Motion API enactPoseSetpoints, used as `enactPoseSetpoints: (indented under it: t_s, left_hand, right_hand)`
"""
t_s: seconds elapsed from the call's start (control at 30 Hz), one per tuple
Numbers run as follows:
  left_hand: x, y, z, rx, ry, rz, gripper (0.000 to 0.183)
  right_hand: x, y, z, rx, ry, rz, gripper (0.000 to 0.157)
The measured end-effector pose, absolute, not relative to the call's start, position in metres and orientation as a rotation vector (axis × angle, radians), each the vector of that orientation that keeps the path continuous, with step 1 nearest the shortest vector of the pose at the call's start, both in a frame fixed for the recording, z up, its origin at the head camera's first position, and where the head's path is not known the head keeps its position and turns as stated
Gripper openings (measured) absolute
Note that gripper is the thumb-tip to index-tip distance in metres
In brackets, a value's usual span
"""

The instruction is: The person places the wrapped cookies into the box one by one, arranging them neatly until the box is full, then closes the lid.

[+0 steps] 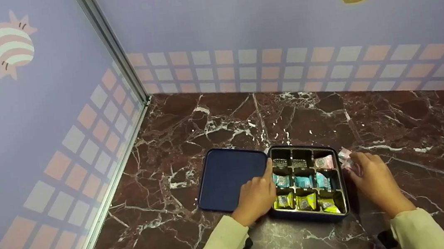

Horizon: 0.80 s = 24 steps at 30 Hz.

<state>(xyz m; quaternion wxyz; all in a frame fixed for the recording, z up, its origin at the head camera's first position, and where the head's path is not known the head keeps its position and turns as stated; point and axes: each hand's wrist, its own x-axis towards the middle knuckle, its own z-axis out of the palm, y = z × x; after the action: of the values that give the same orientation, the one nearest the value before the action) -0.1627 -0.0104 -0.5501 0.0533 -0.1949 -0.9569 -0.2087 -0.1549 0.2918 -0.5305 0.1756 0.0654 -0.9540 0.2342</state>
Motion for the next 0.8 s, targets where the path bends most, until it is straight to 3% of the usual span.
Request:
enactPoseSetpoints:
  t_s: [0.8]
  left_hand:
    - [-0.162,-0.010,-0.550,-0.586,-2.910,-0.622,0.053]
  right_hand:
    - [-0.156,0.284,-0.516,0.181,-2.620,0.667,0.040]
